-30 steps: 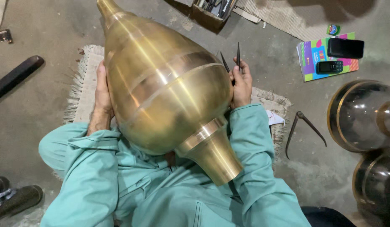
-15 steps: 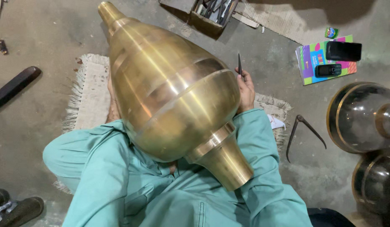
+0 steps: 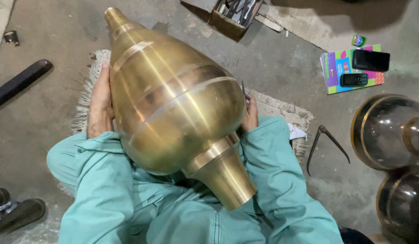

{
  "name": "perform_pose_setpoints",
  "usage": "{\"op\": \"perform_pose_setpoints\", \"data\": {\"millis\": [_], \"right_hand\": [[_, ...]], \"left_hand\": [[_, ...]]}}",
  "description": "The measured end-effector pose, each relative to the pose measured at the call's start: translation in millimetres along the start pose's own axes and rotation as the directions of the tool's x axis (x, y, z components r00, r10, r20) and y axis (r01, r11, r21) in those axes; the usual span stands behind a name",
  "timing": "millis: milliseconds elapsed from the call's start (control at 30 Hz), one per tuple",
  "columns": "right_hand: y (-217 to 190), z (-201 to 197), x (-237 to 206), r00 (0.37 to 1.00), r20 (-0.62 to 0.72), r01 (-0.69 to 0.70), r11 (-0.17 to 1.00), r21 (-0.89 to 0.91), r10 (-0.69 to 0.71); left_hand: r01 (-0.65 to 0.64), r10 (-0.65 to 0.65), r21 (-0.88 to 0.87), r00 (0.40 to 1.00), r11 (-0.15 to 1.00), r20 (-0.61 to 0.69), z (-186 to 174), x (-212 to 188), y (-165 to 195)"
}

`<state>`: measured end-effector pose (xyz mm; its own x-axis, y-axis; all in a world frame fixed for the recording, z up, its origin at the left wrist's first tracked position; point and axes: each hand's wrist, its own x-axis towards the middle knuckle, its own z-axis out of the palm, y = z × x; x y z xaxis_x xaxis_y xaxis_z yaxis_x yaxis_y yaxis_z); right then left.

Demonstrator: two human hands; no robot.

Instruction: The person sits on the floor holding a large brass vessel on their lap and uses dividers to scribe a horizontal line around its circumference. They steady the vessel with one hand while moving the dividers around the marked band, repositioning to continue the line.

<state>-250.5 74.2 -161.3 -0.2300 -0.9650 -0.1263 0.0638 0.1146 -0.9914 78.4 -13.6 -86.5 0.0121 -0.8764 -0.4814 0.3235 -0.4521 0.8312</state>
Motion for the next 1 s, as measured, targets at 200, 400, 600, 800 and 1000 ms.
{"op": "perform_pose_setpoints", "data": {"millis": [200, 400, 600, 800, 1000], "right_hand": [[-52.3, -51.1, -16.5, 0.984, -0.034, 0.171, 0.981, -0.097, -0.175], [-191.8, -89.0, -43.1, 0.813, 0.49, 0.567, 0.623, -0.539, -0.315], [-263.0, -64.0, -45.5, 0.573, 0.805, 0.741, 0.517, -0.428, -0.154], [-258.7, -36.5, -36.4, 0.57, 0.733, 0.782, 0.521, -0.344, -0.371], [-238.1, -18.4, -21.1, 0.515, 0.665, 0.818, 0.543, -0.192, -0.54]], "left_hand": [[-0.565, 0.611, 0.694, 0.759, 0.445, 0.226, -8.7, -45.0, 16.6], [-0.878, 0.545, 0.462, 0.452, 0.128, 0.706, 77.8, -101.7, 70.2], [-0.971, 0.295, 0.2, 0.23, 0.128, 0.928, 148.8, -130.1, 67.6], [-0.884, 0.195, 0.402, 0.449, 0.237, 0.872, 146.8, -143.4, 48.5], [-0.827, 0.333, 0.493, 0.56, 0.27, 0.758, 127.9, -145.9, 26.6]]}}
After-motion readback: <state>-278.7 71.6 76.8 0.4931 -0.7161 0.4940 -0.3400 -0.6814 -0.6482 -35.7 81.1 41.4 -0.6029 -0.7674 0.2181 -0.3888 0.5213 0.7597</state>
